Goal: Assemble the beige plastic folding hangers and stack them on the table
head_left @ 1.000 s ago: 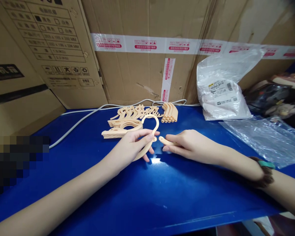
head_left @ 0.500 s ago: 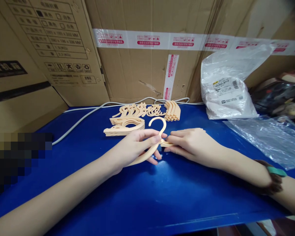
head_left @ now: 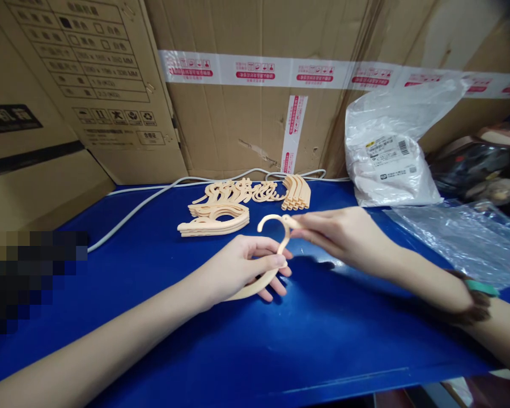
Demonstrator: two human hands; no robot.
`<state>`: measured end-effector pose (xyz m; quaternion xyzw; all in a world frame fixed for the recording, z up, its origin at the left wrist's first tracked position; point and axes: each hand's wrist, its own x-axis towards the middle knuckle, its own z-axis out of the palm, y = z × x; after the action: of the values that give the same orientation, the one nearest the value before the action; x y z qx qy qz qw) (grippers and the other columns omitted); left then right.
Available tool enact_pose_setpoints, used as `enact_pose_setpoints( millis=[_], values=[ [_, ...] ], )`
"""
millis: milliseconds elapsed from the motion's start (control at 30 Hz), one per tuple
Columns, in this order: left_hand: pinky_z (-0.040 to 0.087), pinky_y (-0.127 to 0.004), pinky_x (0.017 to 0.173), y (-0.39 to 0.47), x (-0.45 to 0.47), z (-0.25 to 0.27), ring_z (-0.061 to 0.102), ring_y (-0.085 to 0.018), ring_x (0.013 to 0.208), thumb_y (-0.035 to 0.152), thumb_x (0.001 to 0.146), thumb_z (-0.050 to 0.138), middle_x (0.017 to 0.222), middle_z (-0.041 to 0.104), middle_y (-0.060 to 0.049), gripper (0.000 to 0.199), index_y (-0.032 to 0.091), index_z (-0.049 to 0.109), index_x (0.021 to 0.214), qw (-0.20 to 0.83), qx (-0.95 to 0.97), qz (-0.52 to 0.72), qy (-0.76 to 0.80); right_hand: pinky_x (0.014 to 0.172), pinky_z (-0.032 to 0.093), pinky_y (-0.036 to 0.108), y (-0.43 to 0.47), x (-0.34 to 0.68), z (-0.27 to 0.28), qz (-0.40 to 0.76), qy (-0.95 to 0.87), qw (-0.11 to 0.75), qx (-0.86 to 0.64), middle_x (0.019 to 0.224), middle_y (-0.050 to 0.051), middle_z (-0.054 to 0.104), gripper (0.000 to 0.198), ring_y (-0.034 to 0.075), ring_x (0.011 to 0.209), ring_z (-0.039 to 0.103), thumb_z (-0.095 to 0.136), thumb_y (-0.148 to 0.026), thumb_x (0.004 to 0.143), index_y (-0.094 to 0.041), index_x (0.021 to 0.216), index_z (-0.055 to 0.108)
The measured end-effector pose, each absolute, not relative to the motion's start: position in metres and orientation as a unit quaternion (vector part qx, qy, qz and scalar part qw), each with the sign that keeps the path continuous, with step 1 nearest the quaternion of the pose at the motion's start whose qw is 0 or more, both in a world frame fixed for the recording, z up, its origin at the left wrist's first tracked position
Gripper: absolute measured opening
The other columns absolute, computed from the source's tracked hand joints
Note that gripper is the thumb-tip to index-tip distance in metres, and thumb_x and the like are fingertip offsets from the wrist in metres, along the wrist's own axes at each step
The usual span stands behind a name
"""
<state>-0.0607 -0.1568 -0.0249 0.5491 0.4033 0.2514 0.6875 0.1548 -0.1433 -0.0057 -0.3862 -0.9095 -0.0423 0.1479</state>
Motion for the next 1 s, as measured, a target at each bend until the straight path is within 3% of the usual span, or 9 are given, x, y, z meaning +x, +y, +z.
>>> enact_pose_setpoints(
  millis=[300,500,1000],
  values=[
    [0.046,-0.017,0.034,-0.152,-0.067,-0.014,0.058,-0.009,0.044,0.033,0.090,0.055,0.075,0.065,-0.001,0.037,0.016,0.055,0.123,0.591,0.607,0.331,0.416,0.060,0.033,0.024,-0.146,0.151,-0.009,-0.010,-0.933,0.107,-0.344,0.076,0.004,0.063,0.039,0.013,0.066,0.057,0.033,-0.041,0.100,-0.017,0.088,0.061],
    [0.039,-0.014,0.033,-0.153,-0.066,-0.015,0.048,-0.008,0.032,0.040,0.092,0.051,0.048,0.057,0.004,0.045,0.013,0.056,0.128,0.562,0.635,0.288,0.445,0.063,0.037,0.024,-0.147,0.145,-0.017,0.000,-0.939,0.088,-0.333,0.080,0.005,0.062,0.040,0.014,0.069,0.059,0.033,-0.041,0.100,-0.016,0.090,0.061],
    [0.043,-0.014,0.036,-0.154,-0.069,-0.014,0.055,-0.009,0.036,0.036,0.094,0.049,0.052,0.062,0.002,0.041,0.016,0.055,0.130,0.605,0.612,0.265,0.434,0.065,0.039,0.025,-0.147,0.144,-0.016,0.002,-0.934,0.079,-0.349,0.085,0.005,0.062,0.040,0.015,0.074,0.061,0.033,-0.042,0.100,-0.016,0.097,0.064]
  ],
)
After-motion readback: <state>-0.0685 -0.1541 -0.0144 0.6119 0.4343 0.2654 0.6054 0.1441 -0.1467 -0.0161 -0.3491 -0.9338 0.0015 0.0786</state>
